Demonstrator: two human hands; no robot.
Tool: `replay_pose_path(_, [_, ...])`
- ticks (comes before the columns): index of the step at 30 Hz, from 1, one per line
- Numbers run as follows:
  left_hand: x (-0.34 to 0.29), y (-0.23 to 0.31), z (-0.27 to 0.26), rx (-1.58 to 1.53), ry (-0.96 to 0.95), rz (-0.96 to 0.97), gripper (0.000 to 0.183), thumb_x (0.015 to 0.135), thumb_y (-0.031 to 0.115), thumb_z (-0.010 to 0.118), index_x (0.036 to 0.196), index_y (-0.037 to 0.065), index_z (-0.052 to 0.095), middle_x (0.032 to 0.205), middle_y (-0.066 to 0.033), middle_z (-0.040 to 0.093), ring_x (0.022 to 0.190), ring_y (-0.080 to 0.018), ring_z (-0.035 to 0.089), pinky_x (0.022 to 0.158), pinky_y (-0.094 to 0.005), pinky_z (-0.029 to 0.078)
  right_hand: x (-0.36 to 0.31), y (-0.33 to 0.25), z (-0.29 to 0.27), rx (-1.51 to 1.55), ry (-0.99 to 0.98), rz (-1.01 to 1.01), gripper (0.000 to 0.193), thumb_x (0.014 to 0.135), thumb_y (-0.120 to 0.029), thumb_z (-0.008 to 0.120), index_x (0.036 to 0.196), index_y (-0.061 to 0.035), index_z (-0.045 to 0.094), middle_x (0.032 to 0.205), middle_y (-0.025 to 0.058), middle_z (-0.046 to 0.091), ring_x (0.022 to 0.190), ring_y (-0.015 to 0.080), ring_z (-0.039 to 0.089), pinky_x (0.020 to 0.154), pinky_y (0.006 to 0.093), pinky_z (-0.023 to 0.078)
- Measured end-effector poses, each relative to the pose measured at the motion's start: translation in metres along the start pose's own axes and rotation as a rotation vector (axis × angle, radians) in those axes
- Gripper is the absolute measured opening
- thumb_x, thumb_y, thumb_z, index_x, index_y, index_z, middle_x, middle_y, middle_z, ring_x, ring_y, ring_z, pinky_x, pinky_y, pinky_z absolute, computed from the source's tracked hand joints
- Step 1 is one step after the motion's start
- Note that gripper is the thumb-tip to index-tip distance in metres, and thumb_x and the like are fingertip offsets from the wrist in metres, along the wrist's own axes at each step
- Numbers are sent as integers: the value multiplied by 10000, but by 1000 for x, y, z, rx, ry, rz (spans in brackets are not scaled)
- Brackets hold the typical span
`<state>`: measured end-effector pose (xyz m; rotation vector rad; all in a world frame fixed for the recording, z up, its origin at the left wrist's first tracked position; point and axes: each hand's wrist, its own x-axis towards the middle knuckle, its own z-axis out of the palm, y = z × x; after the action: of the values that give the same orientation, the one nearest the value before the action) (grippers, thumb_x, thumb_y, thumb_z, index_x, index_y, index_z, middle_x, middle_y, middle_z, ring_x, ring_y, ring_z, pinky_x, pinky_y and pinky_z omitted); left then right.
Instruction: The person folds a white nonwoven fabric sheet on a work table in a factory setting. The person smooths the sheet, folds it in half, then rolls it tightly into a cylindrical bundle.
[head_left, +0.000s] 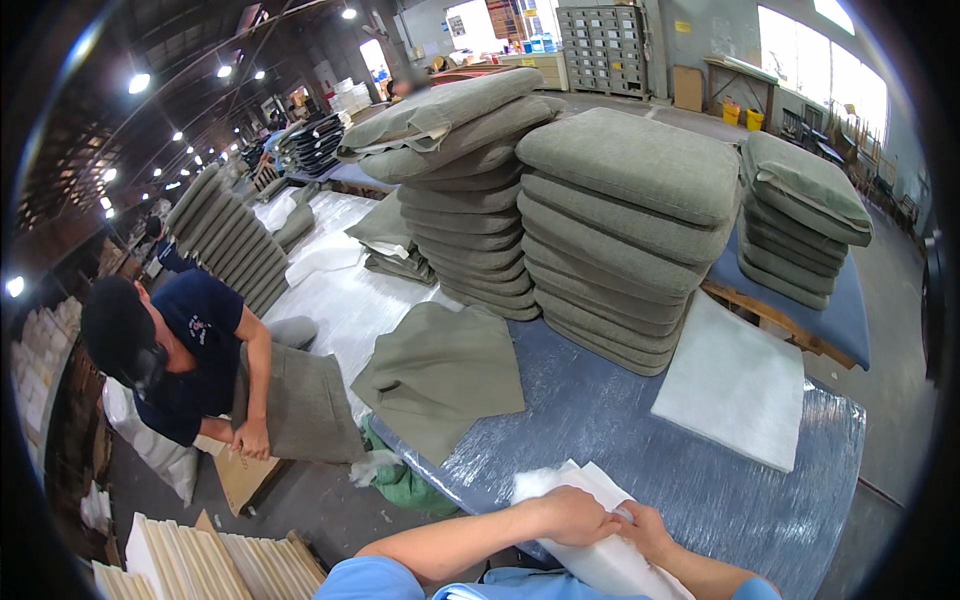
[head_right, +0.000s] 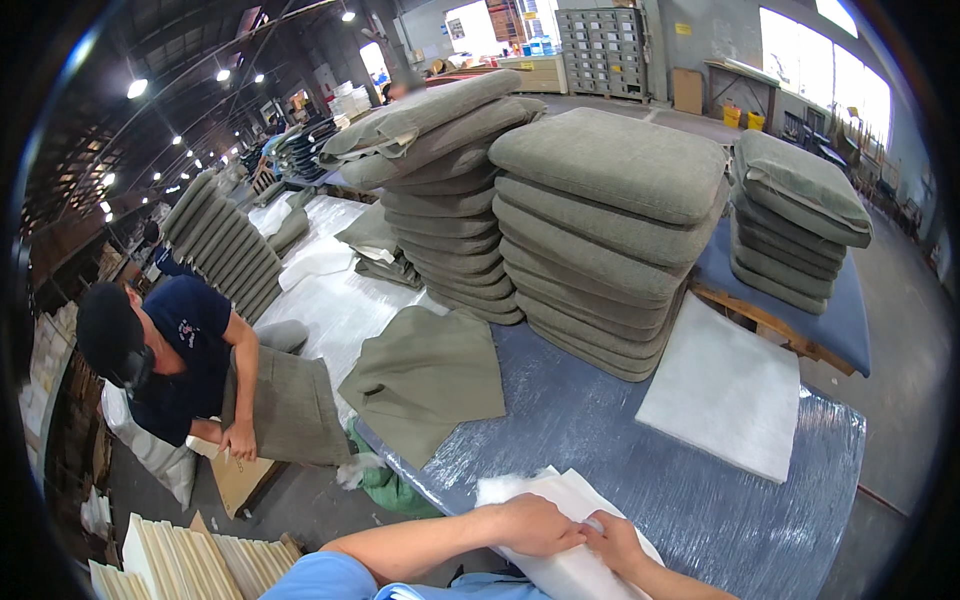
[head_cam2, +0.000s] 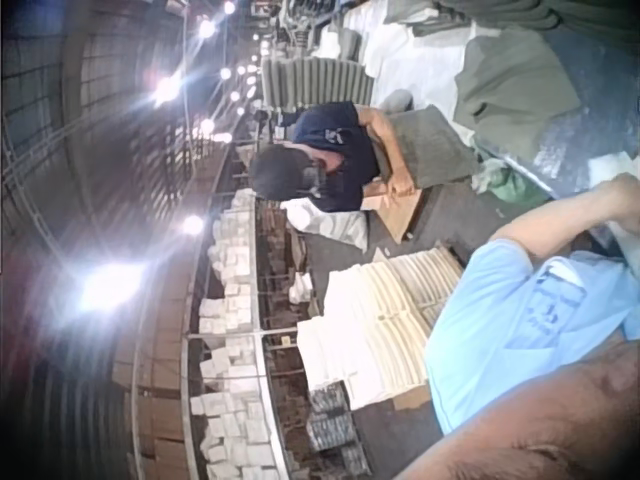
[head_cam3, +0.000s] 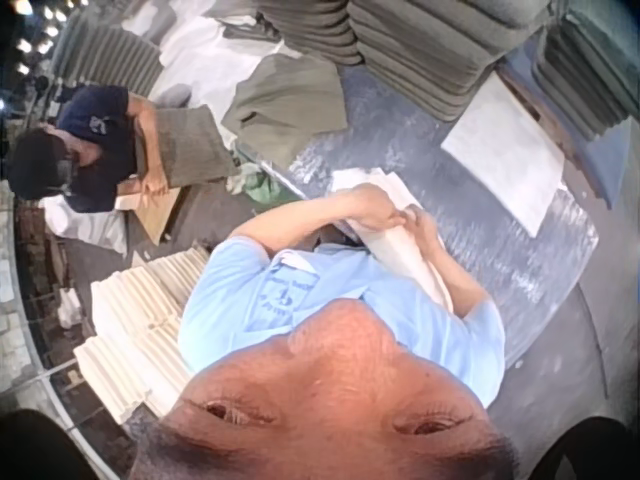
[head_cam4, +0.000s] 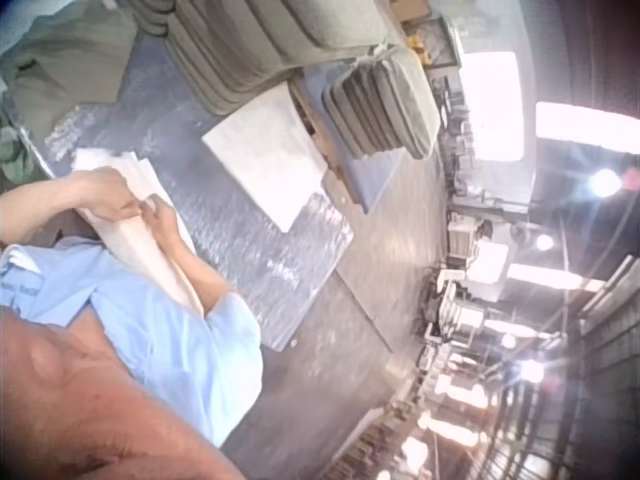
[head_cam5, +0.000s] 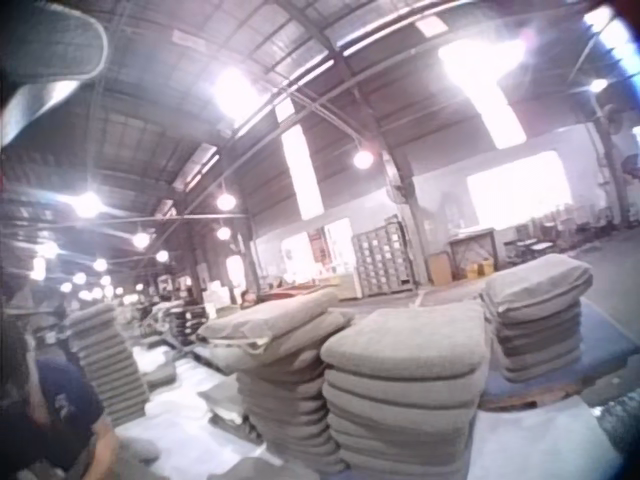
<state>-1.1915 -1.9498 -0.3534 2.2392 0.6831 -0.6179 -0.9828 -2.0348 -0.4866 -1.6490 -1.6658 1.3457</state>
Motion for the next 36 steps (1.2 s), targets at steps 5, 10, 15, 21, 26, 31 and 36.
replay_pose_path(5, [-2,-4,3,-70,296,91,516,1125,443,357,1447,118,597,1282,-156,718,1078,-427,708,972,-532,537,0,1,0,-1,54,-57,285,936,-220,747,1186,-83,731,859,171,760,742,283,742,689,407,554])
replay_pose_path(10, [-25,7,-2,-57,305,17,584,1128,459,357,1546,75,493,1369,-172,674,1136,-417,697,1005,-510,537,-6,2,0,36,142,-110,417,942,-208,740,1345,-127,673,913,176,771,726,277,743,683,418,553])
replay_pose_path(15, [-14,-3,5,-9,153,-26,605,1133,464,342,1574,66,458,1418,-185,650,1220,-388,668,1043,-490,527,-4,-9,-1,9,132,-124,594,942,-152,739,1503,-131,543,1136,173,745,910,291,744,812,394,577])
replay_pose_path(21, [-13,-17,16,-112,496,137,580,1132,432,383,1581,69,443,1421,-155,654,1261,-359,646,1178,-507,423,-2,-2,-2,14,140,-320,415,962,-116,723,1372,-98,663,1242,150,704,1125,312,695,949,388,561])
replay_pose_path(26, [-65,-7,6,-225,425,75,522,1116,352,461,1544,54,489,1320,-137,699,1250,-324,649,1276,-534,293,-14,-7,-13,102,18,-324,315,954,-140,746,1261,-71,732,1237,135,698,1134,282,678,959,378,542])
replay_pose_path(31, [-30,-22,37,35,410,63,489,1119,319,416,1504,49,549,1337,-152,693,1247,-287,658,1270,-532,295,-2,1,-2,85,29,-257,209,964,-169,745,1127,-41,771,1074,143,742,1017,294,716,878,366,559])
replay_pose_path(36, [-48,-69,22,-575,977,72,434,1124,311,500,1460,57,603,1256,-132,728,1149,-227,680,1218,-461,380,0,-6,-1,55,78,-158,187,966,-182,744,1094,-53,784,985,144,754,952,291,733,856,367,558])
